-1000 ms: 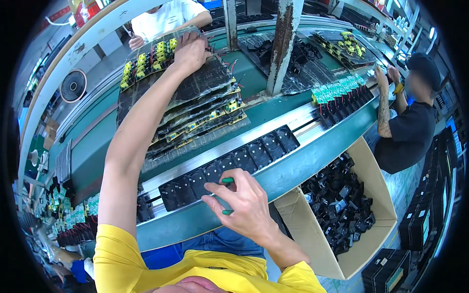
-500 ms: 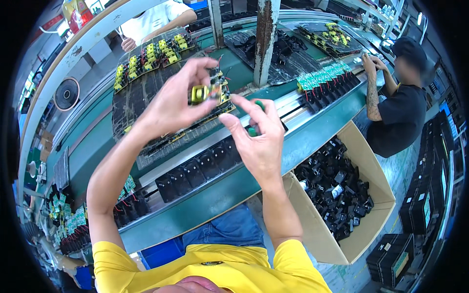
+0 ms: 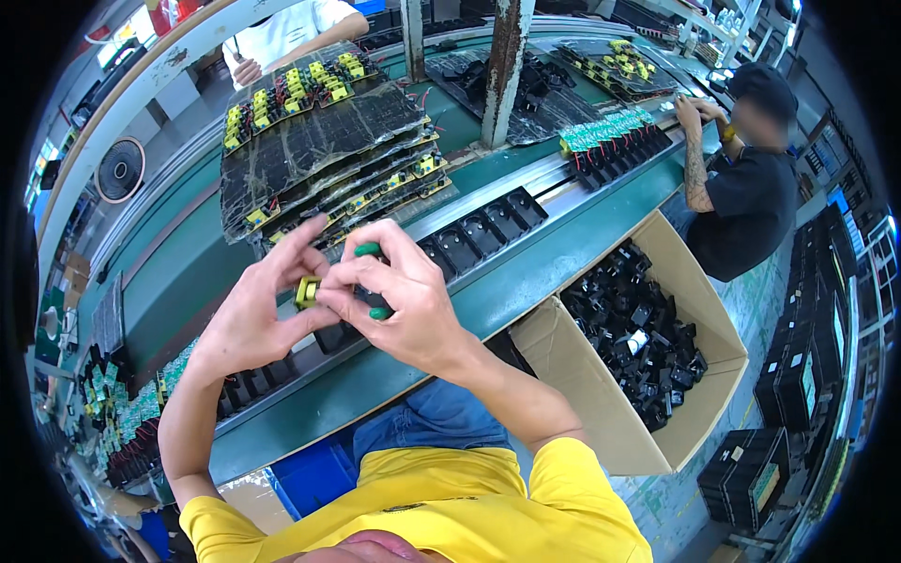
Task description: The worker is assembling electronic components by placing circuit boards into housings on a conveyor line.
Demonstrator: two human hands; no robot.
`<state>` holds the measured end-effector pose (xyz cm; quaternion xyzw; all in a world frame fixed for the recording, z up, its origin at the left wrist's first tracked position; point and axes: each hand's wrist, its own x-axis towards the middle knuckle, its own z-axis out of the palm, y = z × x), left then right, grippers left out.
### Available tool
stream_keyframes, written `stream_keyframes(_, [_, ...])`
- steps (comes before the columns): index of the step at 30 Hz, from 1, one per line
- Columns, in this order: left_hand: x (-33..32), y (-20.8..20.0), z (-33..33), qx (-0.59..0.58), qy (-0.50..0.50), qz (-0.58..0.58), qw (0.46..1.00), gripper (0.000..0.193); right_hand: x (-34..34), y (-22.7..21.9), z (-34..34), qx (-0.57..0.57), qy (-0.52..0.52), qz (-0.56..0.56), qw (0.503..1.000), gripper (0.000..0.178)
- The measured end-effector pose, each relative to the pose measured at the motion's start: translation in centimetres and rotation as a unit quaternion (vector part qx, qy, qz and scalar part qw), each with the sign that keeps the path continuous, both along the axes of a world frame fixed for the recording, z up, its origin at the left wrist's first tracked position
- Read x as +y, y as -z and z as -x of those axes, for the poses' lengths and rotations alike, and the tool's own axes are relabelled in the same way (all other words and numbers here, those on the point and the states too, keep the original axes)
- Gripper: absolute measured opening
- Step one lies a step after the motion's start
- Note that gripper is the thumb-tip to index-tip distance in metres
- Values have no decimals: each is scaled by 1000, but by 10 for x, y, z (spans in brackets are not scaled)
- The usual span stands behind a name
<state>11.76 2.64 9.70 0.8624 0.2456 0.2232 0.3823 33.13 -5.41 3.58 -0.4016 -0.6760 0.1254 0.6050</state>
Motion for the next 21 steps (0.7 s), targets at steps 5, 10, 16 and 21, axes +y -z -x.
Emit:
stream_keyframes(5, [-18,-8,16,9,18,118,993,94,-2,-3,8,5,-21,-5,1000,28])
stream_keyframes(10, [-37,-9,15,42,-46,-11,998,90,-14,-5,4,-60,-17,84,995,23])
stream_keyframes(16, [-53,-4,7,-70,-87,126,986,70,-20,0,9,37,-38,52,997,15])
stream_keyframes(21, [-58,-1,2,-36,-43,38,998,42,-17,4,15,244,-112,123,955,10])
